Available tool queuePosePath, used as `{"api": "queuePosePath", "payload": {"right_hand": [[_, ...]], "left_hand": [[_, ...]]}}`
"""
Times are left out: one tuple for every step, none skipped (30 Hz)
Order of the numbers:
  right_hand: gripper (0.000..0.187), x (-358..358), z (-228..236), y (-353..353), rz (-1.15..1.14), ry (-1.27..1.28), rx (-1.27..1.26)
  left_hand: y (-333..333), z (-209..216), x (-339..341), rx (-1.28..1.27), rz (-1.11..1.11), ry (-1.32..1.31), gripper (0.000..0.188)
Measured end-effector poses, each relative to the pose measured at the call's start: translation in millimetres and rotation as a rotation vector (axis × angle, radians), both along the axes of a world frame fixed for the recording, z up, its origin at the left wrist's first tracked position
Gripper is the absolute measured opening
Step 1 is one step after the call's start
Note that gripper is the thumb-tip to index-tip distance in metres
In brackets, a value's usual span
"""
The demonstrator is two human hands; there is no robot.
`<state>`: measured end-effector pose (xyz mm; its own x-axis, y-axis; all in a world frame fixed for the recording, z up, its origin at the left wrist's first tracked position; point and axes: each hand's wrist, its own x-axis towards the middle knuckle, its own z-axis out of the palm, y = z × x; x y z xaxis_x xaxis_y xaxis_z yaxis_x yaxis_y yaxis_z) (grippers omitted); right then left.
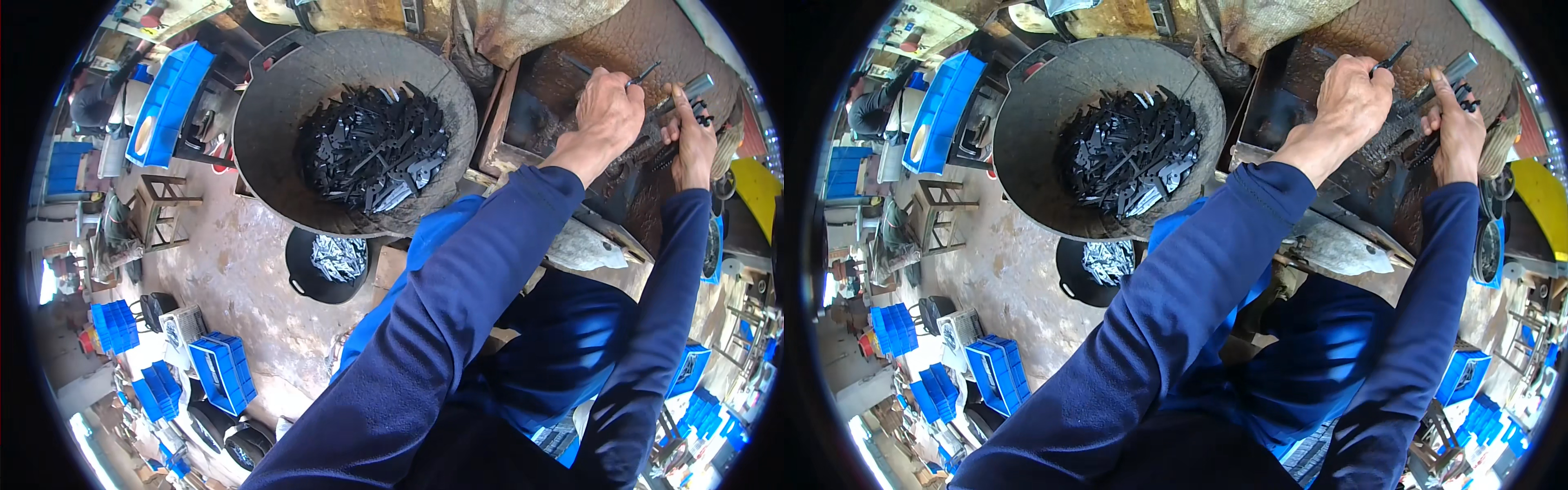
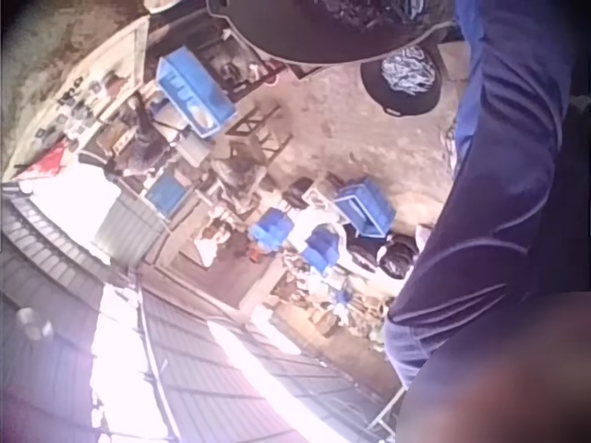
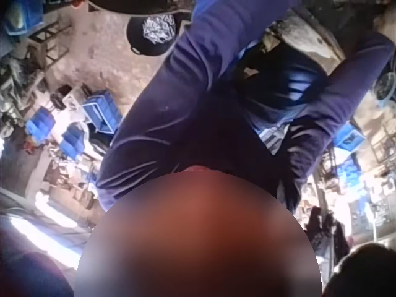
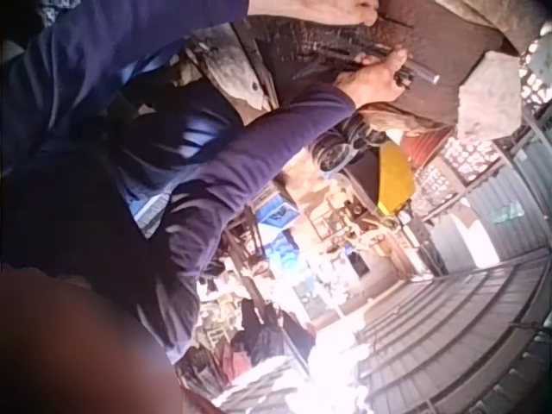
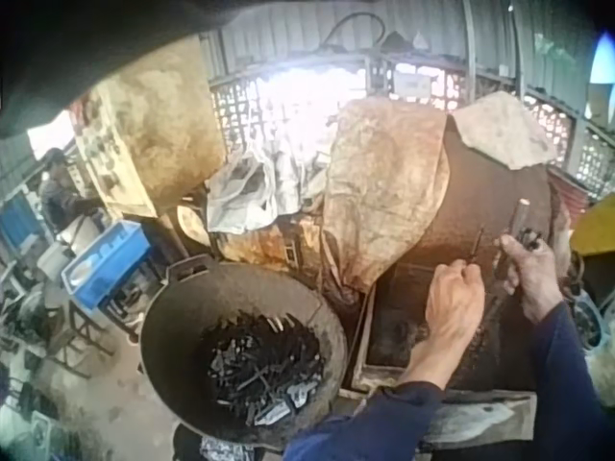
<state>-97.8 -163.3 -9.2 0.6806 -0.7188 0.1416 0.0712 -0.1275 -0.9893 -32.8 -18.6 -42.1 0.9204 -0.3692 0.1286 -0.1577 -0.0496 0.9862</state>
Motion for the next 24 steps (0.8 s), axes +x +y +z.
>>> {"api": "queuePosePath", "payload": {"right_hand": [[0.025, 6, -1, -4, 0.002, -0.009, 0.005], [0.025, 10, -3, -7, 0.004, -0.017, 0.011], [0.025, 12, -4, -11, 0.004, -0.018, 0.011], [0.025, 13, -5, -11, 0.0, -0.032, 0.021], [0.024, 14, -6, -11, -0.005, -0.045, 0.031], [0.024, 15, -8, -11, -0.011, -0.059, 0.042], [0.024, 16, -10, -12, -0.014, -0.055, 0.047], [0.023, 18, -11, -12, -0.007, -0.064, 0.056], [0.023, 19, -10, -14, -0.003, -0.074, 0.06], [0.023, 19, -10, -15, 0.001, -0.083, 0.062], [0.023, 19, -9, -16, -0.007, -0.081, 0.06], [0.023, 17, -8, -18, -0.001, -0.088, 0.061], [0.022, 16, -7, -20, 0.002, -0.094, 0.061], [0.021, 17, -7, -18, 0.015, -0.104, 0.067], [0.021, 18, -8, -17, 0.012, -0.104, 0.067], [0.021, 19, -8, -14, 0.024, -0.121, 0.097], [0.02, 18, -8, -12, 0.034, -0.138, 0.124], [0.019, 17, -8, -11, 0.044, -0.153, 0.149], [0.019, 13, -5, -13, 0.034, -0.151, 0.137], [0.018, 9, -3, -15, 0.009, -0.176, 0.203], [0.017, 7, -1, -15, -0.012, -0.201, 0.273], [0.017, 3, 4, -17, -0.036, -0.227, 0.331], [0.017, 1, 6, -17, -0.044, -0.225, 0.306], [0.013, -1, 4, -19, 0.073, -0.292, 0.52]], "left_hand": [[-2, -1, 1, 0.002, -0.008, 0.005, 0.029], [-4, -3, 2, 0.004, -0.017, 0.01, 0.029], [-6, -4, 3, 0.006, -0.026, 0.015, 0.03], [-6, -4, 3, 0.009, -0.028, 0.018, 0.03], [-6, -4, 5, -0.004, -0.064, 0.059, 0.031], [-5, -4, 6, -0.018, -0.101, 0.101, 0.032], [-6, -4, 6, -0.031, -0.137, 0.144, 0.033], [-6, -5, 5, -0.026, -0.14, 0.147, 0.033], [-9, -7, 3, -0.038, -0.094, 0.133, 0.034], [-12, -9, 1, -0.05, -0.048, 0.119, 0.034], [-15, -11, -2, -0.063, -0.003, 0.105, 0.035], [-18, -13, -3, -0.066, -0.012, 0.108, 0.035], [-21, -15, -2, -0.067, -0.055, 0.144, 0.035], [-23, -18, 1, -0.062, -0.089, 0.175, 0.035], [-25, -21, 3, -0.059, -0.124, 0.207, 0.036], [-28, -23, 2, -0.06, -0.129, 0.208, 0.036], [-31, -25, 1, -0.084, -0.086, 0.214, 0.032], [-34, -28, -1, -0.11, -0.044, 0.221, 0.03], [-40, -31, -3, -0.139, -0.006, 0.229, 0.028], [-45, -35, -2, -0.152, -0.019, 0.233, 0.028], [-47, -42, 2, -0.22, -0.025, 0.203, 0.026], [-50, -46, 5, -0.299, -0.035, 0.175, 0.024], [-52, -50, 8, -0.38, -0.045, 0.147, 0.022], [-50, -57, 12, -0.414, -0.057, 0.081, 0.021]]}}
